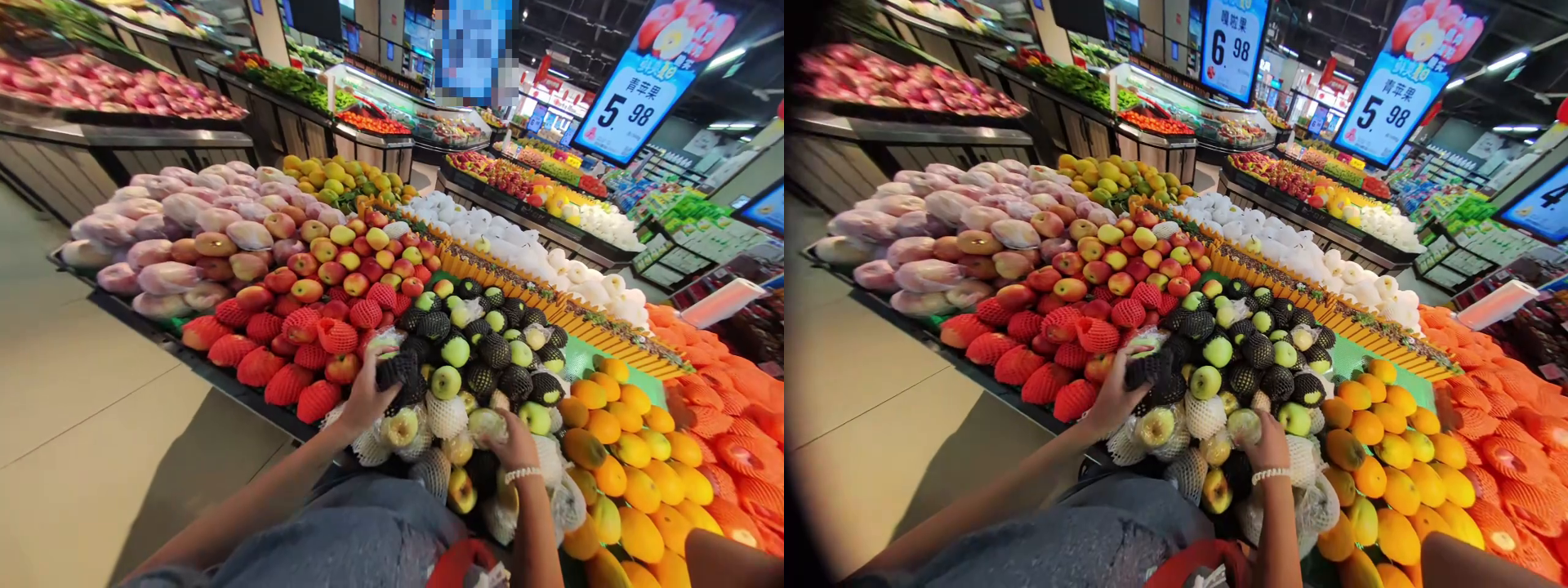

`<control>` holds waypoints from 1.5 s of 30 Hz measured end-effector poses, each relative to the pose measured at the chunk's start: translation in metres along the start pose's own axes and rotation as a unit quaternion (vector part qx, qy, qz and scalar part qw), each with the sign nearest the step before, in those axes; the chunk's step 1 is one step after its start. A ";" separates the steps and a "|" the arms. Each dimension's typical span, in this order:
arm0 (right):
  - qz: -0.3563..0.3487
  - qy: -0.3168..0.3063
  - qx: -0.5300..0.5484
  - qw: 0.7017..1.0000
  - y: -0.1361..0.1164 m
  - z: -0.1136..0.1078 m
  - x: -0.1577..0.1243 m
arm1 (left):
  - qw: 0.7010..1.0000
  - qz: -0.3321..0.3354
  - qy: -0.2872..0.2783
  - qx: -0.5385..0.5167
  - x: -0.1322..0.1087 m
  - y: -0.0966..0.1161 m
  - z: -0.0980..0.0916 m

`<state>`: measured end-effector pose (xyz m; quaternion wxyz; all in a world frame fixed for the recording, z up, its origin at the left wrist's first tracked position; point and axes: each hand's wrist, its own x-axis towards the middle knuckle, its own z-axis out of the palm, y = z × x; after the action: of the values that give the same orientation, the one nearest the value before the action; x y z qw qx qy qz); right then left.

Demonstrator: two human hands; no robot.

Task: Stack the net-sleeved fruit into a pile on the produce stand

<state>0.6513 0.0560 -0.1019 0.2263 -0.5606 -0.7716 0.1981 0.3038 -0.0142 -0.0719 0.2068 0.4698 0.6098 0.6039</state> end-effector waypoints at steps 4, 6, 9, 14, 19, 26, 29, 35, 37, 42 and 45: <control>-0.065 0.025 -0.003 0.998 -0.020 0.008 -0.008 | 0.955 0.148 -0.252 0.048 -0.027 0.016 0.033; -0.084 0.031 -0.008 0.996 -0.033 0.011 0.000 | 0.873 0.200 -0.435 0.088 -0.043 0.016 0.046; -0.095 -0.004 -0.038 0.995 -0.055 0.014 0.017 | 0.775 0.229 -0.569 0.148 -0.063 0.008 0.056; -0.156 -0.027 -0.058 0.986 -0.096 0.040 0.036 | 0.757 0.228 -0.603 0.107 -0.055 0.009 0.044; -0.163 -0.068 -0.091 0.980 -0.111 0.076 0.046 | 0.836 0.208 -0.505 0.051 -0.026 0.021 0.001; -0.028 0.028 -0.018 0.999 -0.086 0.095 0.064 | 0.855 0.188 -0.401 0.271 -0.038 -0.033 -0.028; -0.018 0.064 0.022 0.998 -0.075 0.098 0.067 | 0.859 0.157 -0.373 0.312 -0.059 -0.055 -0.017; -0.156 -0.026 0.003 0.987 -0.068 0.107 0.073 | 0.894 0.102 -0.338 0.275 -0.068 -0.058 -0.003; -0.152 -0.001 0.008 0.988 -0.068 0.108 0.072 | 0.925 0.086 -0.309 0.206 -0.060 -0.049 -0.007; -0.171 0.115 0.053 0.977 -0.083 0.077 0.052 | 0.977 0.075 -0.193 0.051 -0.040 -0.016 -0.016; -0.175 0.107 0.101 0.973 -0.098 0.044 0.024 | 0.986 0.047 -0.157 0.011 -0.032 -0.001 -0.014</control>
<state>0.5438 0.0484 -0.0798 0.3942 -0.4088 -0.8052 0.1706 0.3073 -0.0480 -0.0809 0.2663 0.5891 0.5536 0.5249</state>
